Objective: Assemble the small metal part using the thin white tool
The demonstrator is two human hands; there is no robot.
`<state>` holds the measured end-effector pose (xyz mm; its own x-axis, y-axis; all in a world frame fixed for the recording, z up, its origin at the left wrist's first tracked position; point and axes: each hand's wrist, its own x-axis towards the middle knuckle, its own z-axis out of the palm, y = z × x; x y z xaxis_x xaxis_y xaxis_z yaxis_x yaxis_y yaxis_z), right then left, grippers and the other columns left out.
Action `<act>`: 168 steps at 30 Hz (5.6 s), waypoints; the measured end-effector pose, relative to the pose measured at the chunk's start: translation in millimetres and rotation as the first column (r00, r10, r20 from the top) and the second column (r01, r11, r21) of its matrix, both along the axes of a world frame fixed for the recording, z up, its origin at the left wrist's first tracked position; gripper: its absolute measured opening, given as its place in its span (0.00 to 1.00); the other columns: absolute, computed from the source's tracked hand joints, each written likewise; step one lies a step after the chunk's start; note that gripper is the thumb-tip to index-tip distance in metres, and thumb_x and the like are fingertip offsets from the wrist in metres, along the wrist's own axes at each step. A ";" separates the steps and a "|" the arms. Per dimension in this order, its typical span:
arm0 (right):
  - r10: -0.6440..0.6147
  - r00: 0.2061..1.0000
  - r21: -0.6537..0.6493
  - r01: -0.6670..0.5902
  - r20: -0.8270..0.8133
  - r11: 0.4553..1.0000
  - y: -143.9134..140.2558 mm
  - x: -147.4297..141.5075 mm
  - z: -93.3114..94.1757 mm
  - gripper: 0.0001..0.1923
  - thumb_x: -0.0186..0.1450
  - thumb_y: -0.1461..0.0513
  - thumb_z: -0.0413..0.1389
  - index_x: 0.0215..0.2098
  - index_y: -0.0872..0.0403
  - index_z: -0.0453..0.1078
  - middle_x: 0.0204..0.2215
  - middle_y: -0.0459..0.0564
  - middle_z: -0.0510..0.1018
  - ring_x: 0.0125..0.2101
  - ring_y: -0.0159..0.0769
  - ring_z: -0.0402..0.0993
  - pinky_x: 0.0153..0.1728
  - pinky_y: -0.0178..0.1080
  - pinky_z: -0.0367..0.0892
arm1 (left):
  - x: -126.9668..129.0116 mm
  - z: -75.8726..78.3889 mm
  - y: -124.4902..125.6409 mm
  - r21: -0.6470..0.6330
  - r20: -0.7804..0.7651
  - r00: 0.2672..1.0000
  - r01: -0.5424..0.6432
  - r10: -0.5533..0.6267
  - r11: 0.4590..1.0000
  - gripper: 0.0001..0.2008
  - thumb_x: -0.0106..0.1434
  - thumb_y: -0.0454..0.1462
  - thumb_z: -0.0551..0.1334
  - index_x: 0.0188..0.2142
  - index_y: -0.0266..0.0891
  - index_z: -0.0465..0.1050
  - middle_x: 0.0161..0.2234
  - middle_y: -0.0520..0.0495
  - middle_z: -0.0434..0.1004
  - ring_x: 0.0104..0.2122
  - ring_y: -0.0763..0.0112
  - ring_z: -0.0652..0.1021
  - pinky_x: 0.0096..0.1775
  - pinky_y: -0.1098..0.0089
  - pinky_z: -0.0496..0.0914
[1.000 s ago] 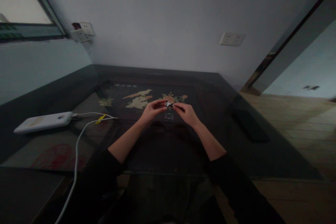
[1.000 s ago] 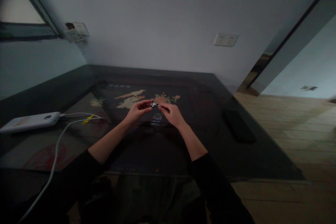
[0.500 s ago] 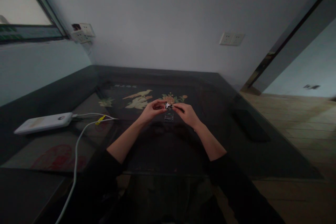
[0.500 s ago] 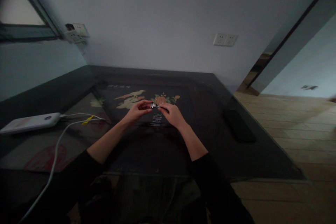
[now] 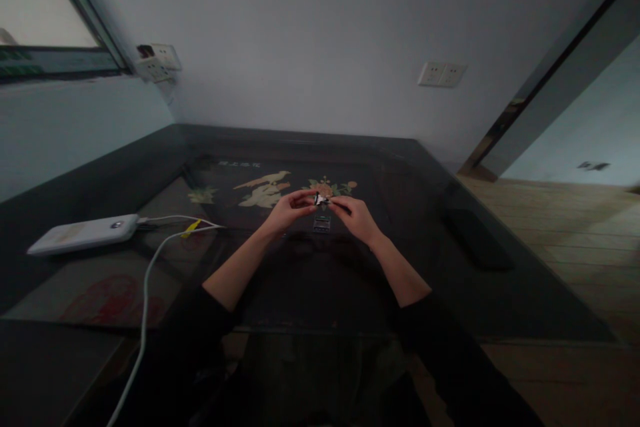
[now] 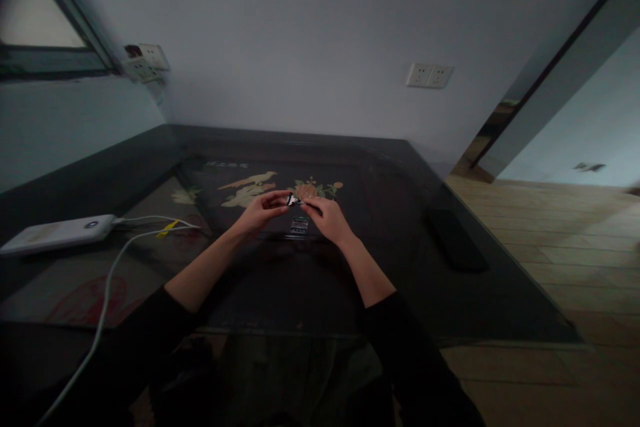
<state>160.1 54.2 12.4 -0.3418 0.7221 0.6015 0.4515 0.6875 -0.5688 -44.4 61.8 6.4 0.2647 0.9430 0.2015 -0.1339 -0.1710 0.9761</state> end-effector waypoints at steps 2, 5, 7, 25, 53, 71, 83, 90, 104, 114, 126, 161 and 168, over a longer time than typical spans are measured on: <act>-0.006 1.000 0.009 0.006 0.010 1.000 0.6 0.4 -0.7 0.12 0.66 0.60 0.54 0.42 0.55 0.77 0.40 0.55 0.81 0.41 0.42 0.78 0.44 0.44 0.70 | 0.1 0.8 -0.4 0.001 0.001 1.000 0.011 -0.011 1.000 0.25 0.48 0.35 0.70 0.48 0.37 0.74 0.36 0.46 0.79 0.37 0.70 0.78 0.46 0.65 0.69; -0.021 0.999 0.019 0.020 0.038 1.000 1.5 1.1 -1.4 0.12 0.66 0.60 0.54 0.42 0.55 0.77 0.39 0.55 0.81 0.41 0.42 0.78 0.44 0.43 0.70 | 0.0 1.5 -1.1 0.014 -0.018 1.000 0.021 -0.021 1.000 0.27 0.49 0.36 0.70 0.50 0.36 0.72 0.36 0.46 0.79 0.37 0.70 0.77 0.46 0.65 0.69; -0.033 0.998 0.023 0.031 0.054 0.999 1.9 1.4 -1.6 0.11 0.66 0.60 0.54 0.42 0.54 0.77 0.40 0.54 0.81 0.41 0.41 0.78 0.44 0.43 0.70 | 0.0 1.4 -1.2 0.019 -0.030 0.999 0.024 -0.024 1.000 0.27 0.49 0.36 0.70 0.50 0.36 0.72 0.36 0.46 0.79 0.36 0.70 0.77 0.46 0.65 0.69; -0.043 0.997 0.019 0.042 0.064 0.999 1.0 2.1 -0.9 0.12 0.66 0.60 0.54 0.43 0.55 0.76 0.40 0.55 0.81 0.41 0.42 0.77 0.43 0.43 0.70 | -1.2 -3.2 1.8 -0.013 -0.031 0.999 0.016 -0.016 1.000 0.26 0.50 0.35 0.69 0.50 0.36 0.72 0.39 0.44 0.79 0.40 0.68 0.77 0.48 0.63 0.68; -0.048 0.996 0.000 0.048 0.075 0.999 -0.5 0.8 0.1 0.12 0.67 0.60 0.54 0.44 0.54 0.77 0.42 0.55 0.81 0.43 0.42 0.77 0.45 0.45 0.70 | 0.2 -1.9 -0.2 0.018 -0.033 0.999 0.008 -0.007 1.000 0.25 0.50 0.36 0.70 0.48 0.37 0.73 0.33 0.48 0.77 0.36 0.71 0.76 0.45 0.66 0.68; -0.046 0.997 0.017 0.045 0.059 0.999 1.5 0.5 -2.5 0.12 0.67 0.60 0.53 0.43 0.54 0.77 0.41 0.54 0.81 0.42 0.41 0.77 0.45 0.44 0.70 | 1.5 -0.7 -1.6 -0.029 0.010 1.000 0.023 -0.022 0.999 0.25 0.50 0.35 0.70 0.49 0.35 0.72 0.34 0.48 0.78 0.37 0.71 0.76 0.47 0.67 0.67; -0.068 0.996 -0.002 0.069 0.060 0.998 0.4 0.2 -1.1 0.12 0.67 0.59 0.53 0.43 0.52 0.77 0.40 0.54 0.81 0.41 0.42 0.78 0.44 0.44 0.70 | 2.7 -4.0 -0.2 0.008 0.001 1.000 0.016 -0.016 1.000 0.25 0.51 0.37 0.68 0.50 0.36 0.72 0.36 0.46 0.78 0.37 0.70 0.76 0.44 0.67 0.69; -0.061 0.997 -0.001 0.061 0.052 0.998 0.6 0.0 -0.2 0.12 0.67 0.60 0.53 0.42 0.53 0.77 0.40 0.54 0.81 0.41 0.42 0.78 0.44 0.44 0.71 | 3.8 -0.9 -2.5 -0.016 0.014 1.000 0.021 -0.021 1.000 0.24 0.51 0.36 0.68 0.49 0.36 0.72 0.35 0.47 0.78 0.36 0.71 0.76 0.43 0.68 0.68; -0.081 0.995 0.012 0.081 0.054 0.997 -1.0 -0.9 1.8 0.11 0.66 0.61 0.54 0.41 0.57 0.77 0.39 0.56 0.81 0.40 0.43 0.78 0.42 0.40 0.70 | 6.7 0.6 -3.7 -0.067 0.084 0.996 0.018 -0.013 0.998 0.23 0.50 0.35 0.69 0.47 0.37 0.74 0.33 0.50 0.78 0.36 0.71 0.75 0.42 0.70 0.67; -0.076 0.996 -0.013 0.076 0.038 0.997 -2.5 -3.1 1.5 0.12 0.67 0.59 0.52 0.41 0.54 0.77 0.38 0.53 0.81 0.38 0.41 0.78 0.40 0.40 0.69 | 5.7 2.6 -6.5 -0.054 0.029 1.000 -0.001 0.002 0.999 0.24 0.51 0.37 0.69 0.48 0.37 0.72 0.38 0.45 0.78 0.40 0.68 0.76 0.42 0.68 0.68; -0.045 0.997 -0.039 0.047 0.060 0.998 -1.5 -2.1 -0.5 0.11 0.66 0.62 0.54 0.44 0.54 0.75 0.41 0.53 0.81 0.41 0.40 0.77 0.44 0.40 0.68 | 5.0 0.2 -1.7 0.019 -0.067 0.998 -0.015 0.016 1.000 0.26 0.50 0.38 0.69 0.50 0.36 0.72 0.48 0.40 0.76 0.46 0.64 0.75 0.49 0.62 0.68; -0.095 0.994 -0.063 0.098 0.050 0.993 -8.5 -7.1 1.4 0.09 0.65 0.60 0.54 0.44 0.53 0.68 0.34 0.50 0.79 0.33 0.38 0.76 0.36 0.36 0.65 | 7.1 -1.3 -2.3 -0.009 -0.045 0.998 -0.040 0.039 0.999 0.23 0.52 0.39 0.68 0.48 0.37 0.70 0.48 0.40 0.76 0.47 0.62 0.76 0.41 0.68 0.71; -0.212 0.976 -0.053 0.210 -0.053 0.976 -1.1 0.4 2.3 0.07 0.64 0.59 0.54 0.37 0.54 0.69 0.33 0.51 0.78 0.33 0.39 0.74 0.36 0.37 0.65 | 8.6 0.2 -5.1 0.071 -0.151 0.988 -0.008 0.018 0.997 0.25 0.56 0.41 0.65 0.53 0.37 0.67 0.42 0.42 0.77 0.40 0.66 0.76 0.40 0.69 0.70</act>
<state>160.5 53.1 14.7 -0.1444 0.8023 0.5792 0.5491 0.5519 -0.6276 -35.8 56.7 6.6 0.2851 0.9315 0.2257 0.0176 -0.2406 0.9705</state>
